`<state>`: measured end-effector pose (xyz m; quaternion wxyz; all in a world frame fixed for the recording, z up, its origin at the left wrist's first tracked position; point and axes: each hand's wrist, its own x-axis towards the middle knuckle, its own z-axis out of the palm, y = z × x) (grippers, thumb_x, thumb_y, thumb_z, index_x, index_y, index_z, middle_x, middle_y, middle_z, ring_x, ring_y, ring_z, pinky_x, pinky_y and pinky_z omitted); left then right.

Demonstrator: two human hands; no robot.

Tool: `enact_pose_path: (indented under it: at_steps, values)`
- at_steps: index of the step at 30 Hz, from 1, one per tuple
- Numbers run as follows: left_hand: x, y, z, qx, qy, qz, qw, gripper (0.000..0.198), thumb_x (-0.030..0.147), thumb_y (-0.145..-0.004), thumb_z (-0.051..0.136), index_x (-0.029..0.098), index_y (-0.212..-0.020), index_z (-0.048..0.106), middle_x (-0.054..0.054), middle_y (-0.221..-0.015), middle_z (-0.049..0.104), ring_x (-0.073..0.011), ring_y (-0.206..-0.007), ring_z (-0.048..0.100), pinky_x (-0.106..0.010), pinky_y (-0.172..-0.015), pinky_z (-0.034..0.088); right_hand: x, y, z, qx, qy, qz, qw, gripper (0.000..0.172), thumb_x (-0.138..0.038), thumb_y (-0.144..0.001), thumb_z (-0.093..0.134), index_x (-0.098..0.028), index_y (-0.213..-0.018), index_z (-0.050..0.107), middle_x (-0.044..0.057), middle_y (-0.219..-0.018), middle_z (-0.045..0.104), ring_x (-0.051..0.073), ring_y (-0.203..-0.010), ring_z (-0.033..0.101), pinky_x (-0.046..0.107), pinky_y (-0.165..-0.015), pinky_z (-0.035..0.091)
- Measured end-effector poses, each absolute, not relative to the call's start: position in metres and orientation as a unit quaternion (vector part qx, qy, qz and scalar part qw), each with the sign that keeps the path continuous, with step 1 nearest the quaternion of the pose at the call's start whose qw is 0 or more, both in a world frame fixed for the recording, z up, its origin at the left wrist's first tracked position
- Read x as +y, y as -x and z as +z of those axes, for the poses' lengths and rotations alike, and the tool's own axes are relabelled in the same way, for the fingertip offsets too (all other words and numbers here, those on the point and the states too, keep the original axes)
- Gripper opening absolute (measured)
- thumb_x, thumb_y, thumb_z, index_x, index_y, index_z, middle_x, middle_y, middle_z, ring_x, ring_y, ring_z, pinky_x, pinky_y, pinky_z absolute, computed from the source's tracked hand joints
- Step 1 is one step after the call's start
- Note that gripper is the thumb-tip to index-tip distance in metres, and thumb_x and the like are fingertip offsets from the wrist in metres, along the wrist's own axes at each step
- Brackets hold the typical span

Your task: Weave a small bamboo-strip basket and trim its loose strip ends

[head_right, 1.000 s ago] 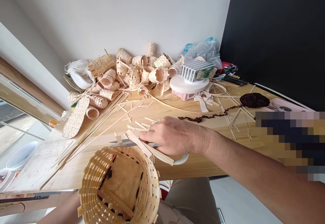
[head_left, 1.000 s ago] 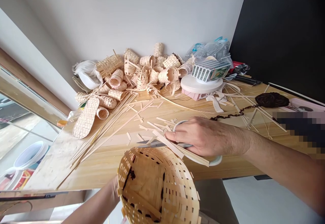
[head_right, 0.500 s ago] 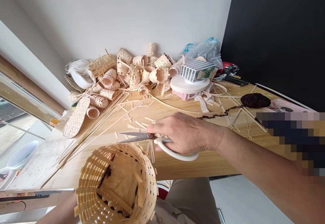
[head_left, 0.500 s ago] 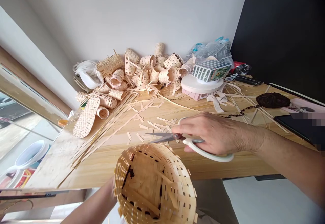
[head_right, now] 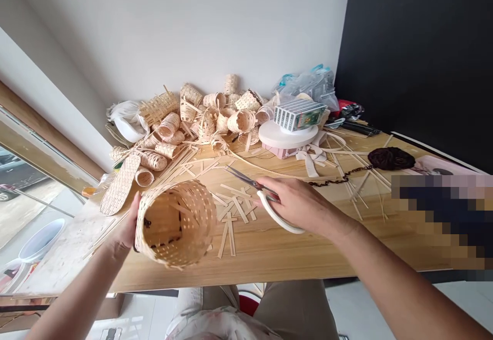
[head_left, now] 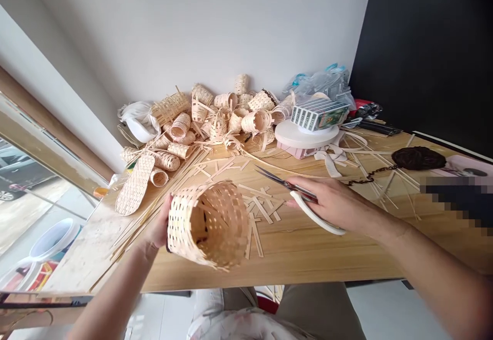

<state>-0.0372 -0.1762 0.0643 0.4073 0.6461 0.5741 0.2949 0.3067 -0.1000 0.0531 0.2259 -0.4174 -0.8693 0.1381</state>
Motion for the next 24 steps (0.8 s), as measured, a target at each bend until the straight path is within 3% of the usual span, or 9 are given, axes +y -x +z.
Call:
enact_pose_path:
  at_steps: [2, 6, 8, 12, 16, 20, 22, 24]
  values:
    - [-0.166, 0.040, 0.077, 0.562, -0.653, 0.308, 0.403, 0.080, 0.070, -0.081, 0.005, 0.021, -0.132, 0.042, -0.011, -0.121, 0.059, -0.0273, -0.119, 0.050, -0.047, -0.095, 0.044, -0.106, -0.313, 0.043, -0.853, 0.451, 0.139, 0.222, 0.028, -0.037, -0.083, 0.051, -0.018, -0.101, 0.059, 0.005, -0.076, 0.067, 0.020, -0.065, 0.061, 0.028, -0.060, 0.043]
    - [-0.150, 0.026, 0.117, 0.561, -0.758, 0.216, 0.252, 0.083, 0.068, -0.076, 0.043, 0.020, -0.141, 0.025, -0.008, -0.147, 0.030, -0.0307, -0.135, 0.024, -0.047, -0.110, 0.024, -0.119, -0.325, 0.033, -0.822, 0.513, 0.113, 0.219, 0.024, -0.034, -0.082, 0.050, -0.021, -0.100, 0.059, 0.003, -0.071, 0.068, 0.019, -0.059, 0.061, 0.026, -0.053, 0.041]
    - [-0.145, 0.011, 0.134, 0.561, -0.795, 0.160, 0.164, 0.087, 0.066, -0.075, 0.046, 0.019, -0.143, 0.018, -0.011, -0.147, 0.029, -0.0333, -0.134, 0.027, -0.050, -0.108, 0.024, -0.124, -0.329, 0.031, -0.811, 0.533, 0.099, 0.219, 0.023, -0.033, -0.082, 0.049, -0.022, -0.100, 0.058, 0.002, -0.071, 0.068, 0.019, -0.058, 0.061, 0.026, -0.051, 0.039]
    - [-0.137, -0.017, 0.152, 0.536, -0.837, 0.112, 0.009, 0.095, 0.070, -0.072, 0.046, 0.015, -0.143, 0.017, -0.017, -0.136, 0.044, -0.0354, -0.121, 0.045, -0.050, -0.101, 0.035, -0.130, -0.334, 0.029, -0.797, 0.559, 0.096, 0.209, 0.025, -0.032, -0.082, 0.049, -0.024, -0.105, 0.057, 0.004, -0.080, 0.070, 0.022, -0.064, 0.064, 0.027, -0.052, 0.040]
    - [-0.133, -0.025, 0.160, 0.492, -0.856, 0.121, -0.103, 0.100, 0.074, -0.067, 0.047, 0.011, -0.141, 0.023, -0.019, -0.134, 0.044, -0.0358, -0.121, 0.044, -0.048, -0.101, 0.035, -0.134, -0.336, 0.029, -0.779, 0.591, 0.114, 0.176, 0.032, -0.031, -0.082, 0.051, -0.023, -0.113, 0.054, 0.004, -0.084, 0.070, 0.022, -0.065, 0.064, 0.027, -0.051, 0.041]
    - [-0.139, -0.006, 0.160, 0.482, -0.839, 0.213, -0.134, 0.105, 0.070, -0.066, 0.055, 0.009, -0.142, 0.016, -0.019, -0.138, 0.039, -0.0340, -0.124, 0.041, -0.049, -0.104, 0.032, -0.140, -0.344, 0.023, -0.770, 0.608, 0.115, 0.153, 0.033, -0.023, -0.078, 0.049, -0.024, -0.110, 0.056, 0.003, -0.074, 0.070, 0.022, -0.058, 0.063, 0.025, -0.044, 0.039]
    - [-0.146, 0.011, 0.150, 0.502, -0.794, 0.328, -0.099, 0.104, 0.068, -0.067, 0.057, 0.012, -0.143, 0.011, -0.016, -0.142, 0.034, -0.0336, -0.126, 0.036, -0.050, -0.106, 0.028, -0.143, -0.351, 0.017, -0.767, 0.614, 0.103, 0.153, 0.031, -0.021, -0.075, 0.049, -0.024, -0.105, 0.057, 0.002, -0.068, 0.068, 0.021, -0.052, 0.061, 0.025, -0.041, 0.038]
    - [-0.153, 0.030, 0.132, 0.503, -0.735, 0.455, -0.015, 0.094, 0.069, -0.073, 0.047, 0.018, -0.143, 0.010, -0.011, -0.147, 0.026, -0.0327, -0.131, 0.028, -0.048, -0.108, 0.025, -0.143, -0.357, 0.011, -0.759, 0.626, 0.085, 0.154, 0.029, -0.022, -0.075, 0.049, -0.023, -0.102, 0.059, 0.003, -0.065, 0.068, 0.022, -0.050, 0.061, 0.026, -0.041, 0.039]
